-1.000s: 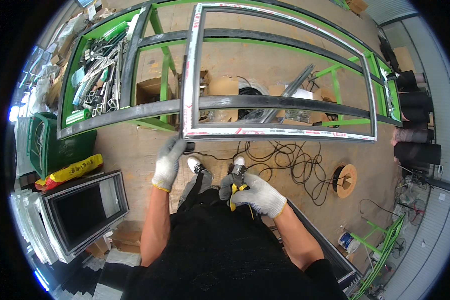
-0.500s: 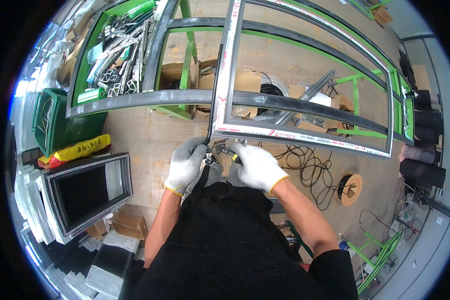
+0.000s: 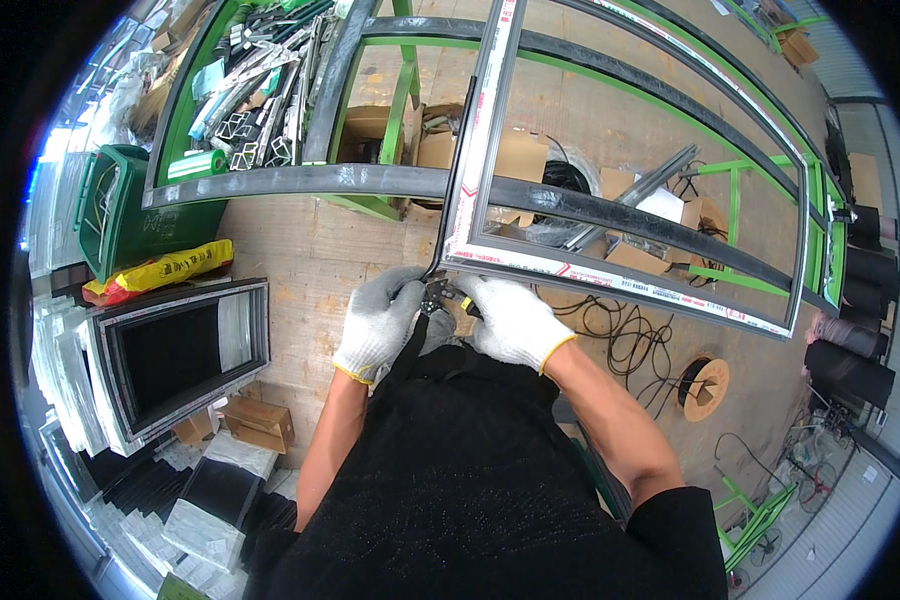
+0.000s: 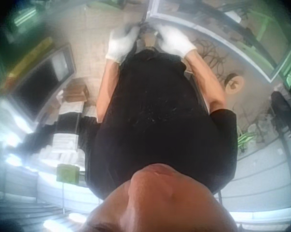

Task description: The person assembles a metal window frame on a green jig, using a pneumatic rivet gun to fasten the corners. They repeatedly rotate the frame to access each corner, then place the completed frame on a stack of similar frames.

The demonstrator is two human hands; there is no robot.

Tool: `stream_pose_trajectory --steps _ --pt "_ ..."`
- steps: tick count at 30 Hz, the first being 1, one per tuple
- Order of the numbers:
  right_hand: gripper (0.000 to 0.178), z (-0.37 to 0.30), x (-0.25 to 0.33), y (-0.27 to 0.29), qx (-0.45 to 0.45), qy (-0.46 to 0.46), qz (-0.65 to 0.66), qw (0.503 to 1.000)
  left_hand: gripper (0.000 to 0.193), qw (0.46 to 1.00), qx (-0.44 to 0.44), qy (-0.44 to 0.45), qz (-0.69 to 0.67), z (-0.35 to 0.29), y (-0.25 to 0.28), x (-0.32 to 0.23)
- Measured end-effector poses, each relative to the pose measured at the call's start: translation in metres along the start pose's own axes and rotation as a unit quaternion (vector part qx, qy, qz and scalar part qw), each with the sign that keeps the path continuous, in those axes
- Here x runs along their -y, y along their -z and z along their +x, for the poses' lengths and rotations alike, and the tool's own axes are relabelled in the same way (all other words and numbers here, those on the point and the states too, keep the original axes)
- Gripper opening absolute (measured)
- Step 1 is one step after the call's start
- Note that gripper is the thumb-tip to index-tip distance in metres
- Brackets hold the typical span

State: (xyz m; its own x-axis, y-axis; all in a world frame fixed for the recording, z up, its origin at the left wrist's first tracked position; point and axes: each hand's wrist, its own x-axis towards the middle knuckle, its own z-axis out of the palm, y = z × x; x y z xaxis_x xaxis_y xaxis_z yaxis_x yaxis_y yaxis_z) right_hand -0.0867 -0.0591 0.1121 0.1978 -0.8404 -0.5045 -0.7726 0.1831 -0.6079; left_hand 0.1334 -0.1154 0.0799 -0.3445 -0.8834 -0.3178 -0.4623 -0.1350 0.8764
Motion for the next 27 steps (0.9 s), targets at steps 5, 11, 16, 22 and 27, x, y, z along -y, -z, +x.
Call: stream_pose_trajectory --steps 5,11,16,22,27 --pt "0.060 0.002 -0.002 -0.002 -0.003 0.008 0.015 1.000 0.030 1.000 0.015 0.014 -0.014 0.001 0.004 -0.001" --pt "0.053 0.002 0.003 -0.002 -0.017 0.008 0.011 1.000 0.031 0.998 0.049 0.032 -0.015 0.004 0.012 -0.007" --pt "0.040 0.007 0.008 -0.003 0.010 -0.032 0.050 0.998 0.035 0.981 0.128 0.091 -0.113 0.012 0.015 -0.005" --pt "0.046 -0.005 0.013 0.022 0.162 -0.127 0.089 0.975 0.024 0.998 0.050 -0.005 0.031 0.017 -0.007 -0.003" --pt "0.052 -0.039 0.034 0.080 0.119 -0.020 0.098 0.988 0.025 0.999 0.004 0.028 -0.041 -0.001 -0.012 0.007"
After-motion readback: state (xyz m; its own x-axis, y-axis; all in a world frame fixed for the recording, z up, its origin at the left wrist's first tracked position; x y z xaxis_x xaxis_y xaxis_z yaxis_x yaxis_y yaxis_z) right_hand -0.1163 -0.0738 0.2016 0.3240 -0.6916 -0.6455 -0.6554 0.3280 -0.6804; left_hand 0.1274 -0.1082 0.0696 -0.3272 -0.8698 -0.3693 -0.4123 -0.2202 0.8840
